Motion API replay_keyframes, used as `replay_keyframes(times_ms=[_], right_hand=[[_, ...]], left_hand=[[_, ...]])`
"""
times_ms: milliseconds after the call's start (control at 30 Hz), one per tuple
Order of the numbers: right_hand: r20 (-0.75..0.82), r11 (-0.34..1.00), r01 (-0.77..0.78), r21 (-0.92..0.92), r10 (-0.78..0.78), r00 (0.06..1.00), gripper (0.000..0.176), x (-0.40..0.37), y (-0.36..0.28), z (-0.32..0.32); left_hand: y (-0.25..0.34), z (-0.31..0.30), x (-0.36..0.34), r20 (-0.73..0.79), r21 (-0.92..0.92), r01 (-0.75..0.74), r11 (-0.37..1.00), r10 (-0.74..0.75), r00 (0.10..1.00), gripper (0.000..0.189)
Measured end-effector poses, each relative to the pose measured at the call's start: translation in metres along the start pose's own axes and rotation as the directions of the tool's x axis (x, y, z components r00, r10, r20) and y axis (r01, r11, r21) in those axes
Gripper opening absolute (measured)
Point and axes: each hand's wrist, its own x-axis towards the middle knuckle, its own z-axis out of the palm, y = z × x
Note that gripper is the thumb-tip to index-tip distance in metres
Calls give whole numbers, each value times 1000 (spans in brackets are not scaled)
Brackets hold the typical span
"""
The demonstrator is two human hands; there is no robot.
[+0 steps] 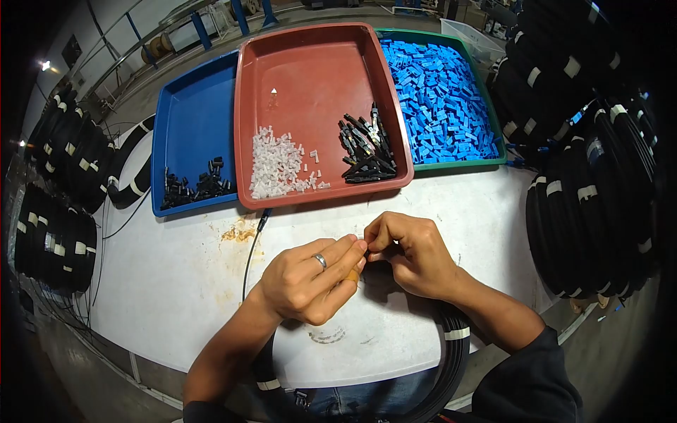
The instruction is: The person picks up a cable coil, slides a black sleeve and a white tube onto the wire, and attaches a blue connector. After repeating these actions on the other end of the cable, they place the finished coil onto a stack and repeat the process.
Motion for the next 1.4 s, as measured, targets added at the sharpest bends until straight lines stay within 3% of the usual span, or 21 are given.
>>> replay_keyframes(times_ms=[133, 200, 233, 300, 333, 467, 567, 700, 867, 1033, 1100, 1167, 1300, 1400], right_hand=[[-8, 997, 33, -66, -33, 999, 23, 1, 1, 0], [-9, 995, 37, -97, -38, 999, 23, 0, -1, 0], [-24, 998, -21, -62, 20, 1000, 25, 0, -4, 0], [-39, 996, -80, -27, 79, 996, 28, 0, -6, 1], [-64, 995, -95, 1, 95, 993, 36, -1, -5, 2], [-99, 995, -100, 6, 100, 990, 56, -1, -5, 2], [-101, 996, -55, -64, 49, 994, 57, -2, -7, 3], [-117, 998, -66, -6, 65, 991, 56, -2, -4, 4], [-81, 993, -122, -10, 120, 989, 55, 0, -7, 3], [-37, 997, -77, -18, 76, 996, 47, 1, -4, 2], [-20, 997, -56, -46, 55, 998, 44, 2, -3, 1], [49, 992, -91, -84, 95, 994, 33, 1, -3, -1], [30, 994, -98, -40, 99, 995, 30, 2, -2, 2], [71, 979, -161, -129, 171, 983, 50, 3, -1, 1]], left_hand=[[-3, 1, -1, -15, -170, 164, 972, -169, 986, 12], [-4, 5, -7, -15, -323, 343, 882, -367, 930, 20], [-2, 6, -8, -14, -325, 342, 882, -366, 931, 20], [5, 8, -9, -3, -369, 561, 741, -605, 797, 37], [4, 11, -13, -6, -431, 547, 718, -608, 794, 50], [1, 8, -14, 4, -428, 548, 719, -605, 796, 61], [2, 6, -11, 30, -409, 552, 726, -594, 804, 60], [1, 5, -10, 1, -355, 516, 780, -551, 834, 59], [4, 9, -12, 86, -406, 597, 692, -622, 779, 54], [1, 4, -10, 88, -410, 591, 694, -615, 784, 60], [-2, -2, -6, 44, -375, 529, 762, -555, 831, 63], [-3, -5, -8, -38, -405, 509, 759, -570, 820, 62], [-2, -45, -7, -146, -310, 586, 749, -646, 749, 44], [21, -83, -18, -261, -400, 646, 650, -757, 599, 37]])
